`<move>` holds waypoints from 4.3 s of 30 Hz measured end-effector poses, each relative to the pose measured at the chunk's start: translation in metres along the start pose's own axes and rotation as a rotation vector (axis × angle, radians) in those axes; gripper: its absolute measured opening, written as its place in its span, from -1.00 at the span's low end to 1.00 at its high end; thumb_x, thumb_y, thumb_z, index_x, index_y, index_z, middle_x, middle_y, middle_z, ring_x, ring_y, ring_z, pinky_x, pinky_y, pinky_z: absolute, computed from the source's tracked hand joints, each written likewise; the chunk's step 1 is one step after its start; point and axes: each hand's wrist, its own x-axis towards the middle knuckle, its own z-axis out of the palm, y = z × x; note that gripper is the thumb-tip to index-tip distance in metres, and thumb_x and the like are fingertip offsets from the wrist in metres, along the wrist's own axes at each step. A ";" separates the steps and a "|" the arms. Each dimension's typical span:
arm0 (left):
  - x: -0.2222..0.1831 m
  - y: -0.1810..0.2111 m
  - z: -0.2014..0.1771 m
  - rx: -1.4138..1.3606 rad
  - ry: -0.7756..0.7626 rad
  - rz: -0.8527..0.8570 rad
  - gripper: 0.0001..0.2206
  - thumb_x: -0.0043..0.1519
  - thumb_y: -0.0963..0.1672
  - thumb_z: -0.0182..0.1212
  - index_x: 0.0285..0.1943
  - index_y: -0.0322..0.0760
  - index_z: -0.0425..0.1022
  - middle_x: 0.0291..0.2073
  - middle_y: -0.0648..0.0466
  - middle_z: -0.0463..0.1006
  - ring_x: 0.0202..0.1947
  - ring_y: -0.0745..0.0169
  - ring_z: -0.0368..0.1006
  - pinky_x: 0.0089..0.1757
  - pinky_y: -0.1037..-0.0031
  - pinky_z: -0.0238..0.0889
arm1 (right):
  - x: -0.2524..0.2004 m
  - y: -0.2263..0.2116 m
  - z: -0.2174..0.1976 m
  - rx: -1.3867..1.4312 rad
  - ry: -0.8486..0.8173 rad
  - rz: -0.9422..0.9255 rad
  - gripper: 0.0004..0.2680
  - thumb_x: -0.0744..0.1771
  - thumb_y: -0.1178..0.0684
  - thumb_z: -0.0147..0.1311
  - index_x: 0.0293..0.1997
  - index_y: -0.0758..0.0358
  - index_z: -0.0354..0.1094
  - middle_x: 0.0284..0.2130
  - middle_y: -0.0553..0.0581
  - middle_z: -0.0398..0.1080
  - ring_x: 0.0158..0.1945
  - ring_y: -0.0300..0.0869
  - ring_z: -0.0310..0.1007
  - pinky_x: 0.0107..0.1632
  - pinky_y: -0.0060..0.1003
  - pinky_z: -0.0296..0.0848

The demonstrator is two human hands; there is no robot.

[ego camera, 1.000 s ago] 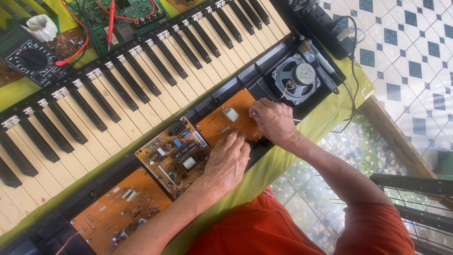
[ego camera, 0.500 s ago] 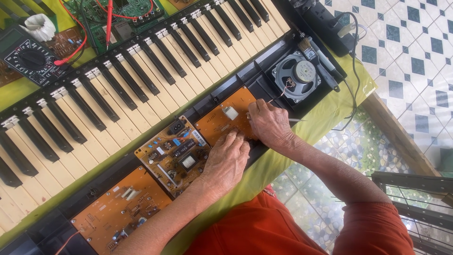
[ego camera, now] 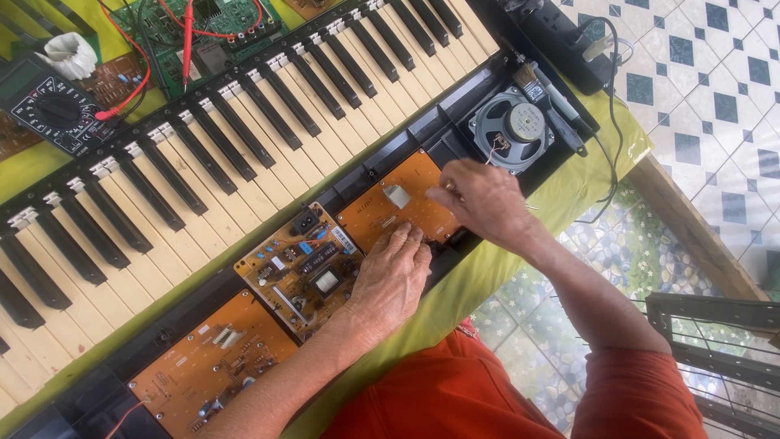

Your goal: Disassembling an electronic keyboard by removing screws from the internal circuit boards using a screwdriver for inspection or repair.

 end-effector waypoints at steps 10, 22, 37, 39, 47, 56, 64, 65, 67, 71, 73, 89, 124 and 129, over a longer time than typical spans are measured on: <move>0.022 -0.009 -0.010 -0.314 -0.099 -0.084 -0.70 0.37 -0.17 0.01 0.24 -0.46 0.38 -0.03 -0.34 0.50 0.15 -0.27 0.43 0.14 0.07 0.31 | -0.052 -0.005 -0.062 0.331 0.501 -0.331 -0.86 0.41 0.02 0.10 -0.04 0.24 0.46 -0.08 0.18 0.39 0.00 -0.02 0.26 -0.06 -0.18 0.31; 0.059 0.014 -0.053 -0.688 -0.125 -0.506 -0.47 0.29 -0.28 0.07 0.45 -0.43 0.00 0.26 -0.52 0.24 0.29 -0.38 0.28 0.20 0.01 0.27 | -0.034 0.002 -0.016 0.665 0.537 -0.489 -0.87 0.38 0.07 0.14 -0.12 0.32 0.46 -0.25 0.19 0.45 -0.19 0.00 0.46 -0.14 -0.18 0.40; 0.062 0.011 -0.013 -0.844 -0.110 -0.585 -0.25 0.18 -0.30 0.21 0.53 -0.18 -0.12 0.33 -0.45 -0.02 0.04 -0.13 0.45 0.07 0.12 0.48 | -0.031 -0.004 -0.019 0.688 0.512 -0.462 -0.87 0.39 0.05 0.13 -0.12 0.31 0.44 -0.25 0.24 0.44 -0.20 0.03 0.46 -0.14 -0.15 0.39; 0.062 0.012 -0.007 -0.811 -0.051 -0.541 -0.25 0.15 -0.31 0.25 0.49 -0.23 -0.09 0.30 -0.48 0.00 0.28 -0.53 0.23 0.16 0.00 0.38 | -0.030 -0.006 -0.020 0.686 0.514 -0.447 -0.87 0.39 0.05 0.13 -0.14 0.30 0.43 -0.26 0.21 0.44 -0.22 0.02 0.44 -0.14 -0.17 0.39; 0.067 0.016 -0.025 -0.832 -0.084 -0.597 -0.29 0.17 -0.28 0.26 0.47 -0.19 -0.05 0.31 -0.39 0.03 0.33 -0.50 0.18 0.15 0.04 0.40 | -0.029 -0.004 -0.014 0.690 0.524 -0.472 -0.88 0.39 0.07 0.13 -0.14 0.31 0.44 -0.27 0.24 0.44 -0.21 0.04 0.46 -0.15 -0.15 0.39; 0.069 0.016 -0.029 -0.850 -0.101 -0.613 -0.31 0.18 -0.26 0.25 0.47 -0.18 -0.04 0.31 -0.38 0.03 0.33 -0.49 0.17 0.16 0.03 0.37 | -0.027 0.002 0.002 0.596 0.597 -0.397 -0.85 0.36 0.05 0.22 -0.07 0.28 0.44 -0.33 0.17 0.45 -0.27 0.02 0.47 -0.21 -0.17 0.42; 0.068 0.017 -0.033 -0.864 -0.115 -0.628 -0.33 0.20 -0.25 0.23 0.47 -0.17 -0.04 0.31 -0.37 0.02 0.34 -0.49 0.16 0.18 0.03 0.35 | -0.025 0.000 0.011 0.417 0.663 -0.406 -0.79 0.36 0.07 0.22 0.05 0.26 0.35 -0.32 0.10 0.45 -0.27 0.01 0.47 -0.26 -0.17 0.49; 0.068 0.017 -0.033 -0.866 -0.117 -0.630 -0.33 0.20 -0.25 0.23 0.47 -0.17 -0.04 0.31 -0.36 0.02 0.34 -0.49 0.15 0.18 0.02 0.35 | -0.026 -0.005 0.003 0.445 0.607 -0.431 -0.84 0.37 0.10 0.16 0.02 0.26 0.35 -0.33 0.14 0.43 -0.29 0.06 0.46 -0.28 -0.13 0.48; 0.069 0.016 -0.034 -0.870 -0.121 -0.632 -0.33 0.21 -0.24 0.23 0.47 -0.17 -0.04 0.31 -0.36 0.02 0.34 -0.48 0.15 0.18 0.02 0.34 | -0.026 -0.008 -0.005 0.473 0.549 -0.454 -0.89 0.39 0.13 0.11 -0.01 0.27 0.35 -0.35 0.19 0.41 -0.30 0.11 0.44 -0.29 -0.10 0.48; 0.068 0.017 -0.035 -0.879 -0.134 -0.634 -0.34 0.22 -0.23 0.22 0.47 -0.16 -0.04 0.31 -0.36 0.02 0.35 -0.48 0.15 0.19 0.02 0.33 | -0.021 0.004 0.011 0.363 0.600 -0.352 -0.79 0.37 0.14 0.19 0.06 0.29 0.26 -0.39 0.19 0.41 -0.37 0.10 0.46 -0.34 -0.10 0.48; 0.068 0.016 -0.036 -0.882 -0.137 -0.634 -0.35 0.22 -0.23 0.22 0.47 -0.16 -0.04 0.31 -0.35 0.02 0.35 -0.48 0.14 0.19 0.02 0.33 | -0.018 0.005 0.014 0.274 0.685 -0.308 -0.71 0.36 0.13 0.25 0.13 0.32 0.20 -0.39 0.21 0.43 -0.42 0.07 0.46 -0.35 -0.11 0.50; 0.069 0.017 -0.044 -0.907 -0.165 -0.663 -0.38 0.25 -0.20 0.20 0.46 -0.14 -0.04 0.31 -0.33 0.02 0.37 -0.47 0.12 0.23 0.01 0.28 | -0.026 -0.027 -0.029 0.220 0.716 -0.520 -0.84 0.43 0.04 -0.01 0.01 0.25 0.45 -0.31 0.18 0.31 -0.26 0.02 0.38 -0.19 -0.17 0.43; 0.046 0.016 -0.049 -0.868 -0.130 -0.515 -0.46 0.26 -0.30 0.11 0.44 -0.38 0.05 0.34 -0.47 0.05 0.38 -0.55 0.09 0.27 -0.12 0.17 | -0.016 -0.007 -0.027 0.338 0.547 -0.512 -0.86 0.45 0.04 -0.08 0.02 0.27 0.30 -0.23 0.22 0.34 -0.19 0.11 0.41 -0.13 -0.10 0.41; 0.017 0.006 -0.013 -0.631 -0.146 -0.238 -0.61 0.23 -0.29 0.13 0.27 -0.29 0.38 0.27 -0.30 0.35 0.31 -0.24 0.30 0.15 0.08 0.37 | -0.013 0.008 -0.001 0.275 0.655 -0.393 -0.84 0.36 0.10 0.25 -0.04 0.27 0.37 -0.46 0.11 0.42 -0.44 0.01 0.49 -0.36 -0.19 0.49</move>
